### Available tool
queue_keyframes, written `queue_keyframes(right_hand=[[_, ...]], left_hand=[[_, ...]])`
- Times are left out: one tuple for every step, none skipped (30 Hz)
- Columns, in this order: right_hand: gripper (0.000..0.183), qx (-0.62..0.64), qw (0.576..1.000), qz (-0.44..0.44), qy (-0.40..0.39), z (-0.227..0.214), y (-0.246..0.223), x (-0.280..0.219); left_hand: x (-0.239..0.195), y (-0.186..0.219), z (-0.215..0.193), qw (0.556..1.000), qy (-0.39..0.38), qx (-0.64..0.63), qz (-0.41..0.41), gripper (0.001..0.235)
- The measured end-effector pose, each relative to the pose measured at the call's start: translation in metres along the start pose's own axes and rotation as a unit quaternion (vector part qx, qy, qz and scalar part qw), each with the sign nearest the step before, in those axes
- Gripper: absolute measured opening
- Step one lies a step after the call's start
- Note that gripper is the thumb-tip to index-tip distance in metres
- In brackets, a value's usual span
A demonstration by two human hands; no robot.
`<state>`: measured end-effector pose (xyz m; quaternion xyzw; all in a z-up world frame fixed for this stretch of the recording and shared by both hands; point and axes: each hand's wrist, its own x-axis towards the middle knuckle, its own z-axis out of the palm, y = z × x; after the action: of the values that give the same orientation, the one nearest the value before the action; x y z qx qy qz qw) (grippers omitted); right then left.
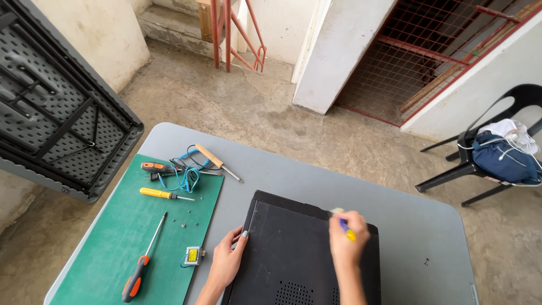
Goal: The person uses a small brush to clean the exterior surface of a black electronic device placed on a gray table. The person holds the device steady with the left hand while brushing with the right hand, focusing on the top and side surfaces.
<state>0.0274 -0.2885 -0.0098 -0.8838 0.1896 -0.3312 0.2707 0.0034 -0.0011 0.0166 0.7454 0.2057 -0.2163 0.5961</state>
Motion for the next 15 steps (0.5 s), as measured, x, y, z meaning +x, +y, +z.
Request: queue_keyframes(right_hand=[[0.01, 0.04, 0.998, -0.033, -0.019, 0.013, -0.021, -0.004], [0.012, 0.08, 0.994, -0.066, -0.037, 0.026, -0.042, -0.009], [0.012, 0.083, 0.993, -0.068, -0.039, 0.039, -0.058, -0.014], [0.012, 0.114, 0.988, -0.077, -0.068, 0.051, -0.075, -0.019], [0.013, 0.144, 0.981, -0.087, -0.097, 0.064, -0.092, -0.024], [0.013, 0.147, 0.98, -0.089, -0.098, 0.071, -0.107, -0.028], [0.012, 0.184, 0.972, -0.061, -0.131, 0.077, -0.121, -0.032], [0.012, 0.221, 0.961, -0.033, -0.164, 0.083, -0.136, -0.036], [0.012, 0.22, 0.961, -0.033, -0.165, 0.073, -0.144, -0.031], [0.011, 0.263, 0.934, 0.072, -0.233, 0.064, -0.153, -0.026], [0.012, 0.301, 0.889, 0.176, -0.296, 0.055, -0.162, -0.021], [0.012, 0.301, 0.889, 0.177, -0.296, 0.043, -0.152, -0.013], [0.015, 0.294, 0.915, 0.147, -0.236, 0.032, -0.142, -0.005], [0.019, 0.286, 0.935, 0.117, -0.175, 0.02, -0.131, 0.002], [0.019, 0.283, 0.936, 0.119, -0.172, 0.004, -0.117, 0.01]], left_hand=[[0.0, 0.0, 0.0, 1.0, -0.002, -0.002, 0.001, 0.053], [-0.001, -0.001, 0.0, 1.0, -0.004, -0.004, 0.001, 0.054], [-0.001, -0.001, 0.0, 1.0, 0.0, -0.005, 0.001, 0.054], [-0.001, -0.001, -0.001, 1.0, 0.0, -0.006, -0.004, 0.052], [0.0, -0.001, 0.0, 1.0, 0.0, -0.006, -0.009, 0.051], [0.001, -0.003, -0.001, 1.0, 0.003, -0.007, -0.008, 0.051], [0.003, -0.005, 0.0, 1.0, -0.001, -0.008, -0.004, 0.051], [0.004, -0.007, 0.0, 1.0, -0.005, -0.009, 0.0, 0.051], [0.003, -0.006, 0.0, 1.0, -0.005, -0.01, 0.0, 0.051], [0.002, -0.004, 0.0, 1.0, -0.005, -0.008, -0.006, 0.052], [0.001, -0.003, -0.001, 1.0, -0.006, -0.006, -0.012, 0.053], [0.001, -0.002, -0.002, 1.0, -0.007, -0.005, -0.012, 0.053], [0.0, -0.001, -0.002, 1.0, -0.009, -0.003, -0.01, 0.053], [-0.001, -0.001, -0.001, 1.0, -0.011, 0.0, -0.008, 0.054], [0.0, -0.001, -0.002, 1.0, -0.015, 0.002, -0.009, 0.054]])
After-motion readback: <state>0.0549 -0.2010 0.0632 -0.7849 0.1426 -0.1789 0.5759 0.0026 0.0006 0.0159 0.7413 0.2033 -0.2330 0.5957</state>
